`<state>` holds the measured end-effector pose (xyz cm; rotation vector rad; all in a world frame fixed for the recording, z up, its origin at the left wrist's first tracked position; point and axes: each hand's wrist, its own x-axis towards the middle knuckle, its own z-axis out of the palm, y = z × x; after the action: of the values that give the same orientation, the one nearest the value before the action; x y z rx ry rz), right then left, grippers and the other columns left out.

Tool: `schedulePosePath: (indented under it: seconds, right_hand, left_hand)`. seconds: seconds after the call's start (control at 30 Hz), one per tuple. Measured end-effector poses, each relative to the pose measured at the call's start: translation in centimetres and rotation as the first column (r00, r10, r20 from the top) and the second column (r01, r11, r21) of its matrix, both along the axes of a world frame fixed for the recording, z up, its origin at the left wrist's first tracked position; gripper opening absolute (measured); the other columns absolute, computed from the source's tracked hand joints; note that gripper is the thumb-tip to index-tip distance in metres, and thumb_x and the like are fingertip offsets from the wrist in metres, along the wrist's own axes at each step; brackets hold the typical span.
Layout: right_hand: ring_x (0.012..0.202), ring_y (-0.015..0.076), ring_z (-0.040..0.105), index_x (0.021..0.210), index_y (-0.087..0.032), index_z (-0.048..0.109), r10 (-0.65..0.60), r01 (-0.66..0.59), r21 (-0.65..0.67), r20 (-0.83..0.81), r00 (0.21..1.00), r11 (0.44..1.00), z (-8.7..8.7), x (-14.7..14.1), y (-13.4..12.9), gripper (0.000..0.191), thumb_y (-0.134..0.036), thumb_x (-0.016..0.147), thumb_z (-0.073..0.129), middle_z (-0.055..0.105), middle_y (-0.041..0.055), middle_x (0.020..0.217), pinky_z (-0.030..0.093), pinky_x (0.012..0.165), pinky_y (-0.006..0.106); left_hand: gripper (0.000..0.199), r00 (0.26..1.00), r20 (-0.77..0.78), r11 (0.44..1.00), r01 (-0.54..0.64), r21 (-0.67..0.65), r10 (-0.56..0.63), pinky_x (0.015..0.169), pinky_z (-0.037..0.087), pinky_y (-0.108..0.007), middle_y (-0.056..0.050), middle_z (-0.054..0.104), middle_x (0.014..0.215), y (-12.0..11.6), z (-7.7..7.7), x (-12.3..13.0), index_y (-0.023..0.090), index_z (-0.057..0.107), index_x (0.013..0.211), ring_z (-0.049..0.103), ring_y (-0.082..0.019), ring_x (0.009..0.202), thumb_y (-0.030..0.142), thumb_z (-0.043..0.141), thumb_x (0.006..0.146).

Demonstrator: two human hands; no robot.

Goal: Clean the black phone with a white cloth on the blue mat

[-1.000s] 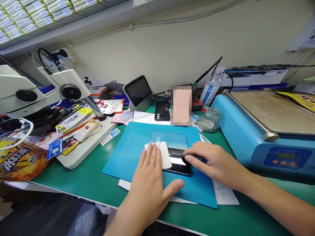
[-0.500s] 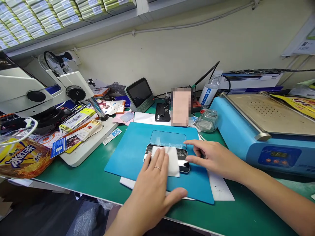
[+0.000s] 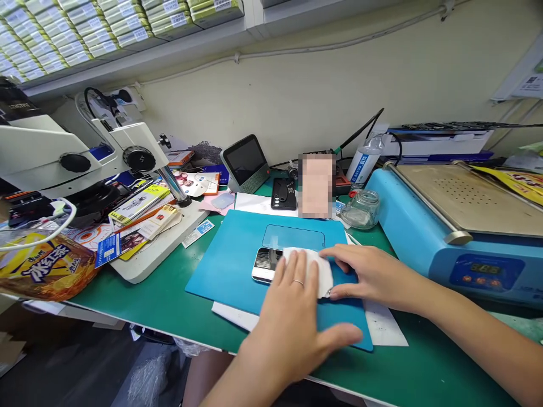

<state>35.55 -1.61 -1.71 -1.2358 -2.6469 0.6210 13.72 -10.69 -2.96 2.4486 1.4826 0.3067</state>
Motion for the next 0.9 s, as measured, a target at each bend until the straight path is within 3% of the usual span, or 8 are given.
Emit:
schedulePosePath:
  seconds: [0.1, 0.23, 0.37, 0.47, 0.63, 0.8, 0.9]
  right_hand:
    - [0.081, 0.0274, 0.067, 0.127, -0.024, 0.066, 0.024, -0.024, 0.004, -0.010, 1.000, 1.000, 0.0, 0.1, 0.0, 0.067, -0.072, 0.080, 0.067, 0.071, 0.0056, 0.090, 0.048, 0.071, 0.038]
    - [0.080, 0.0278, 0.067, 0.126, -0.024, 0.066, 0.026, -0.026, -0.004, 0.007, 1.000, 1.000, 0.2, 0.0, -0.1, 0.069, -0.072, 0.077, 0.070, 0.071, 0.0052, 0.089, 0.048, 0.071, 0.038]
    - [0.080, 0.0284, 0.067, 0.128, -0.025, 0.066, -0.008, 0.008, -0.004, 0.017, 1.000, 1.000, 0.5, -0.3, -0.4, 0.073, -0.075, 0.075, 0.071, 0.071, 0.0052, 0.089, 0.048, 0.071, 0.038]
    - [0.081, 0.0288, 0.068, 0.128, -0.024, 0.067, -0.022, 0.022, -0.003, 0.027, 0.999, 1.000, 0.6, -0.4, -0.5, 0.071, -0.073, 0.076, 0.071, 0.071, 0.0054, 0.090, 0.048, 0.071, 0.038]
    - [0.079, 0.0282, 0.067, 0.130, -0.024, 0.066, 0.002, -0.002, 0.007, 0.017, 1.000, 1.000, 0.3, -0.3, -0.4, 0.072, -0.073, 0.077, 0.070, 0.071, 0.0051, 0.089, 0.048, 0.069, 0.037]
    - [0.081, 0.0275, 0.067, 0.133, -0.026, 0.064, 0.045, -0.045, 0.007, -0.015, 0.999, 0.999, 0.0, 0.0, -0.2, 0.070, -0.072, 0.081, 0.067, 0.071, 0.0058, 0.090, 0.048, 0.070, 0.038]
    - [0.082, 0.0278, 0.066, 0.138, -0.025, 0.061, 0.073, -0.073, -0.007, -0.007, 0.997, 0.997, 0.0, 0.1, -0.1, 0.078, -0.075, 0.078, 0.068, 0.070, 0.0061, 0.091, 0.049, 0.071, 0.038]
  left_hand:
    - [0.095, 0.996, 0.034, 0.996, 0.085, 0.004, -0.085, 0.129, 0.018, -0.053, -0.012, 0.016, 0.170, -0.9, 0.1, 0.8, 0.012, 0.027, 0.163, 0.011, -0.030, 0.158, 0.080, 0.026, 0.097]
    - [0.083, 0.994, -0.035, 0.993, 0.108, 0.045, -0.106, 0.128, 0.024, -0.053, -0.006, 0.019, 0.170, -1.8, -0.6, -1.6, 0.019, 0.022, 0.164, 0.018, -0.028, 0.158, 0.073, 0.032, 0.102]
    - [0.081, 0.991, -0.134, 0.992, -0.002, 0.128, 0.019, 0.127, 0.025, -0.055, -0.013, 0.022, 0.168, -1.9, -1.5, -5.3, 0.012, 0.023, 0.164, 0.020, -0.030, 0.157, 0.066, 0.035, 0.105]
    - [0.083, 0.978, -0.183, 0.987, -0.076, 0.145, 0.103, 0.126, 0.026, -0.056, -0.018, 0.023, 0.167, -1.1, -1.8, -6.4, 0.007, 0.026, 0.162, 0.019, -0.032, 0.156, 0.067, 0.029, 0.105]
    - [0.101, 0.981, -0.159, 0.992, -0.097, 0.081, 0.109, 0.126, 0.026, -0.056, -0.024, 0.021, 0.166, 0.0, -0.9, -3.4, -0.002, 0.028, 0.159, 0.019, -0.036, 0.156, 0.079, 0.026, 0.098]
    - [0.096, 0.997, -0.003, 0.994, 0.073, 0.079, -0.073, 0.128, 0.024, -0.049, -0.015, 0.020, 0.168, -1.1, -0.3, 0.6, 0.008, 0.030, 0.161, 0.016, -0.031, 0.157, 0.080, 0.027, 0.098]
    - [0.089, 0.995, -0.007, 0.991, 0.100, 0.087, -0.100, 0.128, 0.023, -0.049, -0.012, 0.021, 0.169, -2.2, -0.6, 0.0, 0.011, 0.029, 0.162, 0.019, -0.030, 0.157, 0.075, 0.033, 0.100]
